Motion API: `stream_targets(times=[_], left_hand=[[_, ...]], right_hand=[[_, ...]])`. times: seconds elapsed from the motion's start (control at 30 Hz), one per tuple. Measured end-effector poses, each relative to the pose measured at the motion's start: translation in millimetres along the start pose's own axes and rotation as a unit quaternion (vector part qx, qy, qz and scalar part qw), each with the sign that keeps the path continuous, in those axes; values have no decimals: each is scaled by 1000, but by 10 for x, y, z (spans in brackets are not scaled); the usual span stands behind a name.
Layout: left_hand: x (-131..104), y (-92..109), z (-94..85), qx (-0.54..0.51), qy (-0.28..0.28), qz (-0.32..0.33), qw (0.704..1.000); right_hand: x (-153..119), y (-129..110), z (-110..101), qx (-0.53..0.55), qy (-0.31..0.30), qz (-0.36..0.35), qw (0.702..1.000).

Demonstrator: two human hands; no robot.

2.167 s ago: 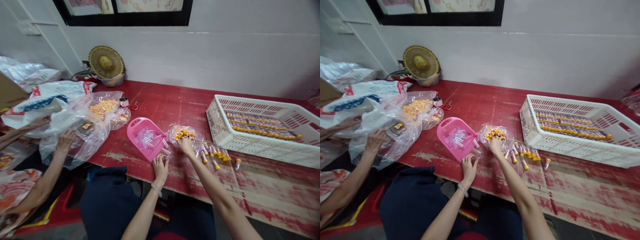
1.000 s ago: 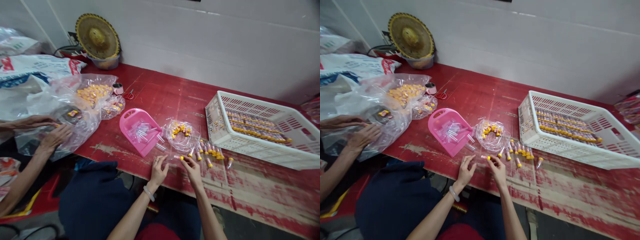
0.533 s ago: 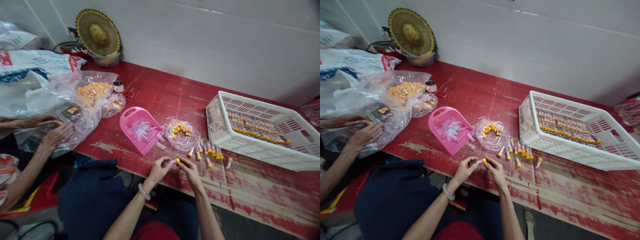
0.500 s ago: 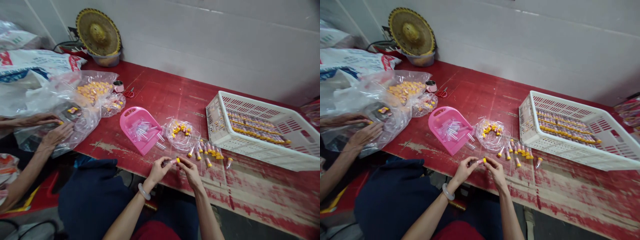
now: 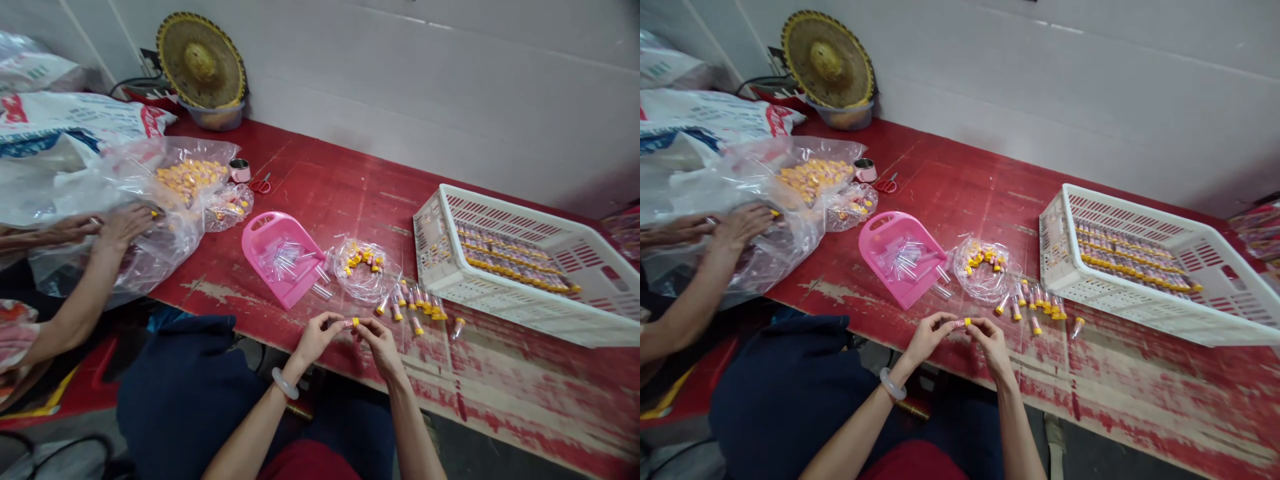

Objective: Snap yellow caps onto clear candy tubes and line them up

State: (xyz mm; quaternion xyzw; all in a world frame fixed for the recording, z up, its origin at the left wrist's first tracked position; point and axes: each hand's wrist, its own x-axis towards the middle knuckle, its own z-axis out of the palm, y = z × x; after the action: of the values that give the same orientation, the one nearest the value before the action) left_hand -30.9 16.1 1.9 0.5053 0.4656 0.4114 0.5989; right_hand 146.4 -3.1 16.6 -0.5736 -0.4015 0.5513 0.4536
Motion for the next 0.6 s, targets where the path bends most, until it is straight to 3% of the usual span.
stream_targets(times=[0.37,0.6], left_hand=[[33,-68,21,-40,-13,-23,999],[0,-37,31,-5,-2,24,1000]], right_hand=[[-9,57,30,23,39,-60,997],[4,73,55,14,64,-60,996]])
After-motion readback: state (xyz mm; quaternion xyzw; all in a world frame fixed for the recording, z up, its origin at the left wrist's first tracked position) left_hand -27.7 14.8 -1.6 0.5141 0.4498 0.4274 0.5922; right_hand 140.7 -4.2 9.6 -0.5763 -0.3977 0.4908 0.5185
